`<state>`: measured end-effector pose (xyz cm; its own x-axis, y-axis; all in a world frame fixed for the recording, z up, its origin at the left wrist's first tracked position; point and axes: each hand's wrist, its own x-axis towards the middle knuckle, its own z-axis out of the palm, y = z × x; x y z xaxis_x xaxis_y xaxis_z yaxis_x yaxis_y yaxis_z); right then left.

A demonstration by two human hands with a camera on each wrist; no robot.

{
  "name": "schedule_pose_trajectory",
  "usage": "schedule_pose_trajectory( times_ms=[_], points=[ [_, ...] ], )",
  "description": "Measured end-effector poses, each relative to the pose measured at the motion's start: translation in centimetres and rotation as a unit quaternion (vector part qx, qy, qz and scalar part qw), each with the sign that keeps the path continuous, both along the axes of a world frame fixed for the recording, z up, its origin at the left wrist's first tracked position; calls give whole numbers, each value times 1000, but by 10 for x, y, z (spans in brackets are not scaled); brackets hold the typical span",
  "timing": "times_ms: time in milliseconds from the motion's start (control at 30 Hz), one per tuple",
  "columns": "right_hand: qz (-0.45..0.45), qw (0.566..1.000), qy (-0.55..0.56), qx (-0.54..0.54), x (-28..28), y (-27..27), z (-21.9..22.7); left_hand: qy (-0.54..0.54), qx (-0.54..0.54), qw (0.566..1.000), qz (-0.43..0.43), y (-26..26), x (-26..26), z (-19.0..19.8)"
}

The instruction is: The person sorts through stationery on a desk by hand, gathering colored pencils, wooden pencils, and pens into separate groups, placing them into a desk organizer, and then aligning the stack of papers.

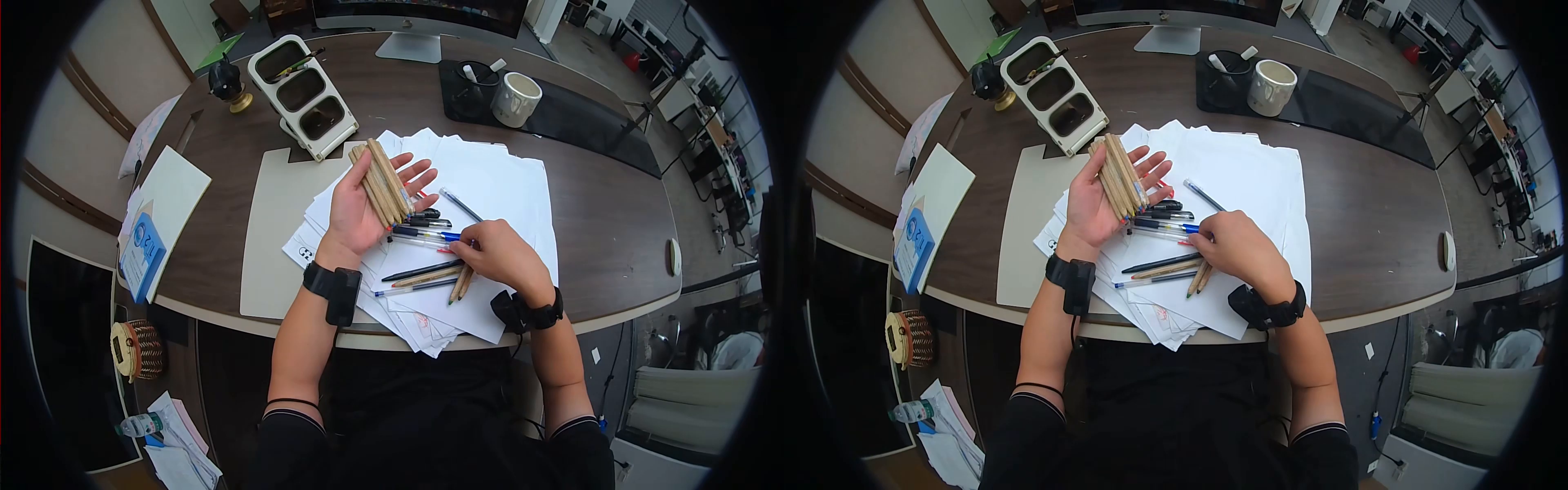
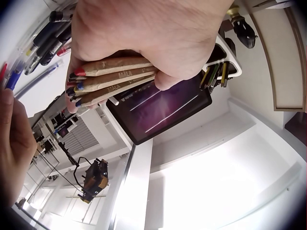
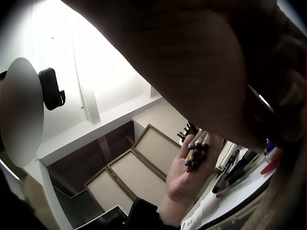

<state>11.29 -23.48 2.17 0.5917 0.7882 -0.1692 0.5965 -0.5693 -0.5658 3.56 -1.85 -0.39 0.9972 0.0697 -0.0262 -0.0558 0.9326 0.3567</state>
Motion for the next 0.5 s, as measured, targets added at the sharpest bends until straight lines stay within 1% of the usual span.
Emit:
schedule_pose_trajectory(
  times_ms=[167,267,367,467,500],
  points=[
    [-33,999,35,7,-6,1,11,1,1,1000,-2,-1,0,-2],
    [-35,998,54,13,-8,0,18,3,3,1000,2,-2,-1,0],
    [-35,997,45,57,-7,1,22,6,3,1000,-1,-3,-1,-1],
    [-19,991,6,132,-3,4,7,1,1,1000,-4,-2,0,-1],
    [-18,990,1,138,-2,6,4,1,2,1000,-3,-2,0,-1]
  ],
)
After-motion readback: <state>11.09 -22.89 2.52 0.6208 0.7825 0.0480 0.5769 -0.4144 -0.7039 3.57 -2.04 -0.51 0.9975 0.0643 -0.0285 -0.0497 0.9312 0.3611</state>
